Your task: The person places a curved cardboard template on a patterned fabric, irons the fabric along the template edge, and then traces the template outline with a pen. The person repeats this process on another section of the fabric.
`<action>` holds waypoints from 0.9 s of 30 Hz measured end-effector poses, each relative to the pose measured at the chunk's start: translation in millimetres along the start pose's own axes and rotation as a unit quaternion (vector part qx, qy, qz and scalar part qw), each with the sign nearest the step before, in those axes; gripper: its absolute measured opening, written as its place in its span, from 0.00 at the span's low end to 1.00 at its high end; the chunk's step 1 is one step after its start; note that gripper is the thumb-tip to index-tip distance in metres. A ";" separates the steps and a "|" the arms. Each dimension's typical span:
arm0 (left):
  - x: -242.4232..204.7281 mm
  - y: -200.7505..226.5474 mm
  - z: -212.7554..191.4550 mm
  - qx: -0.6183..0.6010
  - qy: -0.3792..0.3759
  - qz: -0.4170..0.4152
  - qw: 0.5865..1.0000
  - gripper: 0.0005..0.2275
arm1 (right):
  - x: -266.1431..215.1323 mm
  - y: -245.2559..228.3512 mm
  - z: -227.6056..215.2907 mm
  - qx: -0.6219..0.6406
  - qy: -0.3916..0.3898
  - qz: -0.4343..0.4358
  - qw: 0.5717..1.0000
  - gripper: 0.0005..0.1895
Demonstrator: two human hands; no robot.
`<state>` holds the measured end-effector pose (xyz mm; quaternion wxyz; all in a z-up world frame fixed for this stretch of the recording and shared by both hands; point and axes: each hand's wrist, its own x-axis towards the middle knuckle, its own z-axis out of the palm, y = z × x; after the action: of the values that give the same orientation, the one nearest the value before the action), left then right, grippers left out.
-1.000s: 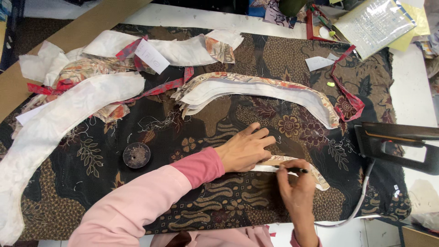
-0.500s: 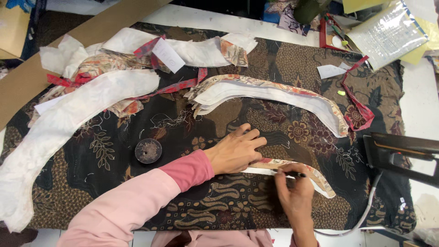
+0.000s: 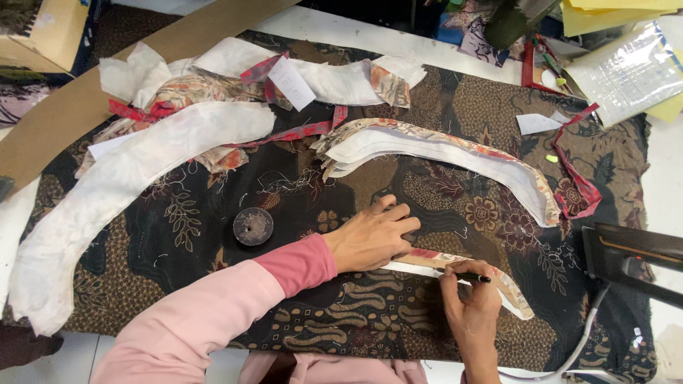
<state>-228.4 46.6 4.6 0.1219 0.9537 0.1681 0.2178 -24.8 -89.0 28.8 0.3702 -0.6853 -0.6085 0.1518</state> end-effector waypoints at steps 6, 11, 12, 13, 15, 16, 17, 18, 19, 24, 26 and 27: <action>-4.3 0.5 -7.5 -0.011 0.003 -0.004 1.000 0.04 | -1.6 -16.9 37.0 0.054 -0.062 -0.060 0.995 0.11; -18.0 -2.5 -20.7 -0.005 0.018 -0.004 1.000 0.07 | 3.7 -18.6 24.8 0.035 -0.052 -0.029 0.998 0.10; -20.8 -3.4 -22.5 -0.009 0.005 -0.010 1.000 0.07 | 3.3 -17.7 17.7 0.020 -0.041 -0.001 0.999 0.10; -23.7 -4.6 -24.1 -0.014 -0.007 -0.016 1.000 0.07 | 3.3 -17.3 15.1 0.005 -0.030 0.027 0.999 0.09; -28.8 -5.0 -26.6 -0.016 -0.015 -0.025 0.999 0.07 | 2.4 -18.4 17.5 0.027 -0.046 0.045 0.998 0.09; -31.0 -5.8 -28.2 -0.011 -0.011 -0.026 1.000 0.07 | 2.8 -20.0 22.3 0.040 -0.053 0.054 0.996 0.09; -32.3 -6.1 -29.5 -0.006 -0.006 -0.027 1.000 0.07 | 3.3 -22.2 29.1 0.041 -0.058 -0.002 0.997 0.10; -33.5 -6.2 -30.8 -0.008 -0.015 -0.028 0.999 0.07 | 4.1 -25.2 38.8 0.043 -0.064 -0.059 0.995 0.11; -34.5 -6.0 -31.9 -0.010 -0.023 -0.029 0.999 0.08 | 4.4 -28.5 47.4 0.046 -0.070 -0.116 0.990 0.11; -46.1 -4.4 -37.4 0.023 0.005 -0.026 0.999 0.08 | 7.0 -36.1 48.8 0.054 -0.090 -0.092 0.990 0.11; -52.4 -5.0 -39.9 0.033 -0.015 -0.034 0.999 0.06 | 7.5 -36.9 42.3 0.042 -0.083 -0.061 0.994 0.11; -56.1 -6.1 -41.4 0.027 -0.016 -0.039 0.999 0.06 | 7.2 -37.6 39.4 0.036 -0.079 -0.037 0.996 0.11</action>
<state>-296.5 37.8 18.0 0.1077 0.9526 0.2093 0.1926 -76.3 -70.0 29.8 0.3508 -0.6346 -0.6547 0.2135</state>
